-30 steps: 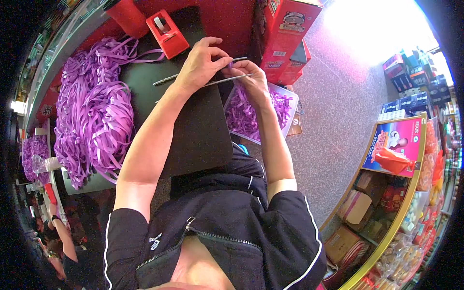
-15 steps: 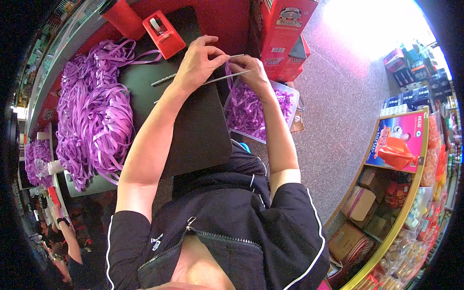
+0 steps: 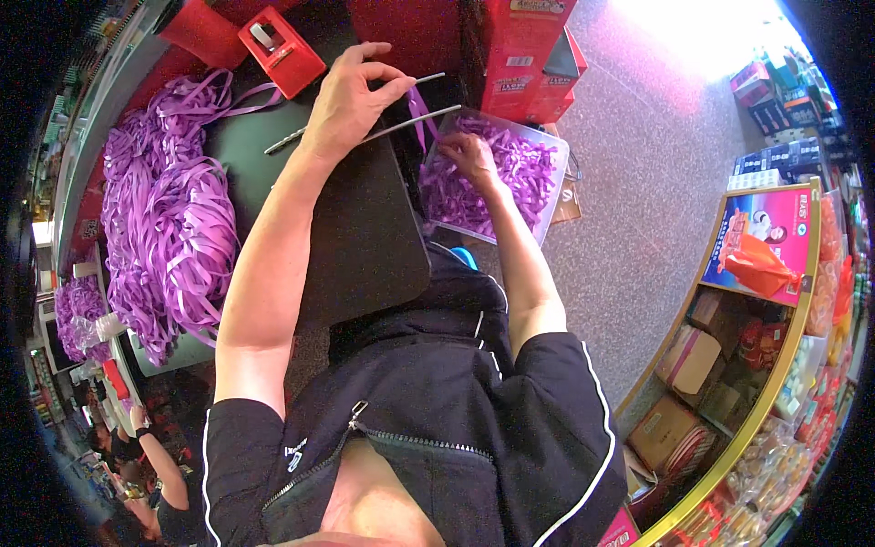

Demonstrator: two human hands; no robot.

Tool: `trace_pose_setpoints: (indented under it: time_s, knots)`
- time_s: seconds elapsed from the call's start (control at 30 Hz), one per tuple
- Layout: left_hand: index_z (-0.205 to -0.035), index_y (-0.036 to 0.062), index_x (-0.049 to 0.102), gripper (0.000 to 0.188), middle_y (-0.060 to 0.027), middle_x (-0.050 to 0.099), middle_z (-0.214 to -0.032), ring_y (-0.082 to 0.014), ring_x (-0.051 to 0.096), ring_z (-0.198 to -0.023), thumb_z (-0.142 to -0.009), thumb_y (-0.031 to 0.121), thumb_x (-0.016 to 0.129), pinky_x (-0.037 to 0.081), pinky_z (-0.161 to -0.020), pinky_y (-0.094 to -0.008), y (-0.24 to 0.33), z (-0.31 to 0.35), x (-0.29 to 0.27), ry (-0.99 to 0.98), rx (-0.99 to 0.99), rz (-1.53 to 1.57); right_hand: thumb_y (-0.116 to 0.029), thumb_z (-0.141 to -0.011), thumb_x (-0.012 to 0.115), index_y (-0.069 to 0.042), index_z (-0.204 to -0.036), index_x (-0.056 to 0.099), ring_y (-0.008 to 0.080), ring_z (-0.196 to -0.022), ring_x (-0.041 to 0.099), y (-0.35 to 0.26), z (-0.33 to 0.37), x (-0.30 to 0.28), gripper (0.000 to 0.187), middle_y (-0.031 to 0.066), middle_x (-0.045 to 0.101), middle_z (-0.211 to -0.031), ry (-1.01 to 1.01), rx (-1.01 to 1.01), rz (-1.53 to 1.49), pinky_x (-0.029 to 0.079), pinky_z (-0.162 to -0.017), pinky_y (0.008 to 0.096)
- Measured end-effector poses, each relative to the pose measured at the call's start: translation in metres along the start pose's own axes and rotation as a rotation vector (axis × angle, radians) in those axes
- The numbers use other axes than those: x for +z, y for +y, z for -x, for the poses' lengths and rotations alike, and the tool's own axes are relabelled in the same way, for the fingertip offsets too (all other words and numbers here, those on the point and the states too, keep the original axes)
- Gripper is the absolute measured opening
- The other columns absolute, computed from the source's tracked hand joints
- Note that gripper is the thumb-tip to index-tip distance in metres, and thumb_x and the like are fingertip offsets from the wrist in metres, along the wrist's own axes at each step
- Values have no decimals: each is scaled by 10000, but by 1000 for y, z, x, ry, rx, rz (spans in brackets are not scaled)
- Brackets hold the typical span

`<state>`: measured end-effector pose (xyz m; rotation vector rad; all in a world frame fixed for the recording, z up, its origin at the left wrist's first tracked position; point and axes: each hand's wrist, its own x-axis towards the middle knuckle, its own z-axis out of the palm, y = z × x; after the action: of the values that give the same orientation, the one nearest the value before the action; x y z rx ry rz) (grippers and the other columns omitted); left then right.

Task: Making ribbon bows by wrapping purple ribbon around two parallel metal rods and tying them.

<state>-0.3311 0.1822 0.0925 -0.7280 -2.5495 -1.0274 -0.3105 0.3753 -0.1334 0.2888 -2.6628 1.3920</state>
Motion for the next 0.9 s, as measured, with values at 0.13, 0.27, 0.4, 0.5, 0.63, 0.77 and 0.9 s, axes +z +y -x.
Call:
trace_pose_setpoints:
  time_s: [0.13,0.27,0.4,0.5,0.63,0.77,0.9]
  knots:
    - [-877,71,721,234,-128,529,-1276,-277,485,-1200,-793,289,705,370,-1004,-365,2,0,-2,-23,-19,-9,-238,-813,662,-64,-964,698,266,-855,675,21,20,33,234,145,690,-904,-35,114,-68,513,-745,347]
    - [-893,90,727,246,-112,532,-1277,-266,493,-1198,-793,314,708,377,-1002,-359,0,0,-1,-24,-33,-33,-237,-812,662,-69,-975,694,261,-848,675,22,42,46,237,139,691,-895,-136,276,-170,510,-744,349]
    - [-902,114,734,232,-93,540,-1275,-253,518,-1174,-789,315,712,390,-989,-349,1,-2,-1,-20,-28,-57,-236,-796,675,-64,-995,678,269,-857,672,32,57,57,263,139,686,-922,-86,249,-201,509,-752,365]
    - [-896,118,738,221,-93,542,-1273,-241,527,-1162,-791,311,713,391,-982,-340,1,-2,0,-21,-37,-40,-222,-807,685,-38,-947,677,213,-742,658,35,65,63,231,94,691,-827,15,115,-117,497,-670,322]
    - [-891,110,737,221,-98,545,-1270,-237,534,-1151,-793,307,713,393,-971,-333,-1,-1,-1,-35,-46,-12,-213,-836,694,-14,-872,660,73,-643,522,24,62,61,205,-21,608,-727,40,476,-791,412,-583,224]
    - [-888,93,735,231,-103,548,-1268,-239,537,-1144,-797,304,710,396,-962,-331,0,-1,-2,-46,-58,-8,-208,-824,695,-5,-825,661,78,-622,514,11,44,54,206,-16,602,-692,162,524,-867,408,-567,233]
    - [-890,86,733,238,-105,551,-1265,-242,543,-1135,-797,304,711,400,-956,-330,4,-3,-2,-41,-58,-11,-227,-793,691,-12,-833,672,187,-686,637,24,33,60,219,88,673,-755,198,444,-508,484,-637,316]
